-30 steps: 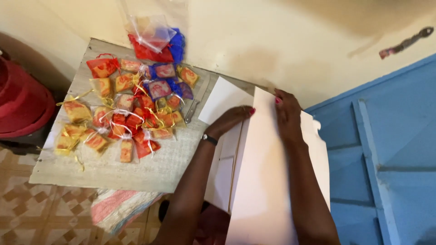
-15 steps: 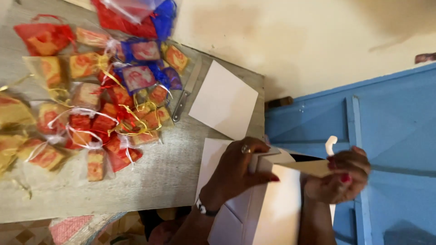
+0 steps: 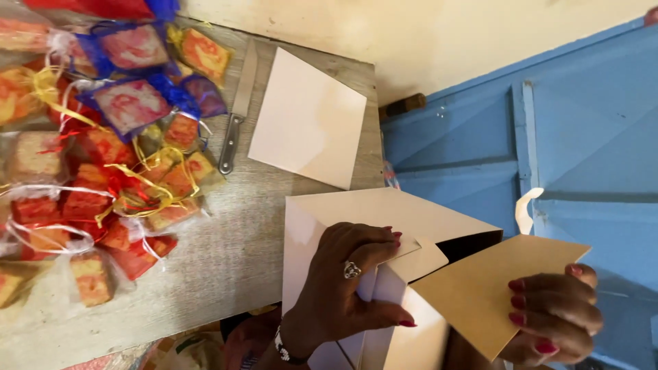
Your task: Assembling cardboard pastry boxes by folding and tucking flaps.
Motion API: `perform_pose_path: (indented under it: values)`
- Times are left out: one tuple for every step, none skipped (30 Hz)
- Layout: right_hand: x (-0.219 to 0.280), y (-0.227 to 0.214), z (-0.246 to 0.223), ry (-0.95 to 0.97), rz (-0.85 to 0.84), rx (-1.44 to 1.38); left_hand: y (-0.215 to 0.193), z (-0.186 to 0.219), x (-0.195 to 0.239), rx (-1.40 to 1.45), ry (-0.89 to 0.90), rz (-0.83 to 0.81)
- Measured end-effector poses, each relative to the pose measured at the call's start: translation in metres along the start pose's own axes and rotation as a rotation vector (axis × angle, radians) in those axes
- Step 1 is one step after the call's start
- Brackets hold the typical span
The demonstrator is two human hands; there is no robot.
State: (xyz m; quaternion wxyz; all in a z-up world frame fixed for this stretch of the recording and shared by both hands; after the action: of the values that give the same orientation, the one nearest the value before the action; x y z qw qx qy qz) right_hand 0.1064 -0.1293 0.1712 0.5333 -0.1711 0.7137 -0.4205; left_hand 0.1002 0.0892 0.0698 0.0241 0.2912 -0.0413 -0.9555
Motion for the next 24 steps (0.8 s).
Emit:
perform_pose_path:
  values:
    - [-0.001, 0.000, -0.005, 0.007, -0.014, 0.023, 0.001, 0.000, 0.000, 0.017, -0.005, -0.013]
    - [-0.001, 0.000, -0.010, 0.016, -0.027, 0.042, 0.001, -0.001, 0.001, 0.032, -0.014, -0.026]
    - [-0.006, 0.006, -0.013, 0.024, -0.027, 0.043, -0.001, 0.001, 0.001, 0.034, -0.018, -0.032]
    - [-0.009, 0.006, -0.018, 0.017, 0.055, 0.065, -0.001, -0.002, 0.001, 0.074, -0.062, -0.063]
    - [-0.012, 0.006, -0.024, 0.011, 0.137, 0.087, 0.000, -0.003, 0.002, 0.113, -0.106, -0.094]
    - [-0.014, 0.007, -0.030, 0.015, 0.140, 0.088, -0.003, -0.002, -0.003, 0.112, -0.107, -0.099]
    - [-0.017, 0.011, -0.031, 0.085, 0.089, 0.109, -0.006, -0.001, -0.007, 0.108, -0.120, -0.111]
    - [-0.020, 0.016, -0.032, 0.152, 0.038, 0.130, -0.009, 0.001, -0.012, 0.104, -0.130, -0.120]
    - [-0.020, 0.019, -0.036, 0.152, 0.043, 0.131, -0.011, 0.001, -0.016, 0.101, -0.127, -0.123]
    - [-0.020, 0.017, -0.037, 0.181, 0.113, 0.141, -0.005, -0.001, -0.020, 0.071, -0.139, -0.223]
    - [-0.019, 0.016, -0.038, 0.210, 0.182, 0.150, 0.000, -0.002, -0.024, 0.039, -0.150, -0.322]
    - [-0.018, 0.016, -0.038, 0.210, 0.189, 0.150, 0.000, -0.003, -0.030, 0.034, -0.147, -0.326]
    - [-0.017, 0.016, -0.037, 0.213, 0.202, 0.160, 0.005, -0.007, -0.035, -0.019, -0.166, -0.404]
    - [-0.016, 0.016, -0.038, 0.219, 0.211, 0.169, 0.010, -0.010, -0.038, -0.069, -0.189, -0.483]
    - [-0.015, 0.014, -0.037, 0.223, 0.214, 0.169, 0.010, -0.012, -0.044, -0.071, -0.190, -0.487]
    - [-0.016, 0.015, -0.039, 0.184, 0.172, 0.174, 0.021, -0.016, -0.045, -0.101, -0.210, -0.638]
    - [-0.018, 0.016, -0.040, 0.146, 0.130, 0.179, 0.030, -0.020, -0.045, -0.131, -0.229, -0.790]
    - [-0.017, 0.015, -0.041, 0.144, 0.133, 0.176, 0.030, -0.021, -0.046, -0.135, -0.230, -0.789]
    - [-0.017, 0.016, -0.041, 0.141, 0.124, 0.171, 0.033, -0.026, -0.044, -0.118, -0.281, -0.822]
    - [-0.016, 0.015, -0.042, 0.145, 0.115, 0.168, 0.036, -0.030, -0.041, -0.097, -0.332, -0.860]
    - [-0.019, 0.018, -0.043, 0.149, 0.117, 0.169, 0.036, -0.031, -0.040, -0.098, -0.334, -0.865]
    - [-0.020, 0.018, -0.045, 0.138, 0.140, 0.175, 0.035, -0.029, -0.041, -0.093, -0.292, -0.823]
    - [-0.022, 0.019, -0.048, 0.127, 0.162, 0.181, 0.033, -0.027, -0.042, -0.088, -0.251, -0.780]
    - [-0.022, 0.019, -0.047, 0.130, 0.159, 0.179, 0.033, -0.025, -0.041, -0.086, -0.255, -0.780]
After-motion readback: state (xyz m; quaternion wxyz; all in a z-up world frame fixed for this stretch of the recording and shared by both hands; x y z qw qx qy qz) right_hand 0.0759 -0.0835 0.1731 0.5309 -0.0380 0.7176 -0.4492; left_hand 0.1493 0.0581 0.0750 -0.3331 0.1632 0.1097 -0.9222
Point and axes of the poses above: each hand's wrist, its own x-axis away from the middle knuckle, its own y-axis out of the palm, z = x × y, the point moved 8 cm from there along -x, towards the middle knuckle, and after that the axes turned 10 degrees about -z, right-handed, at the moved point
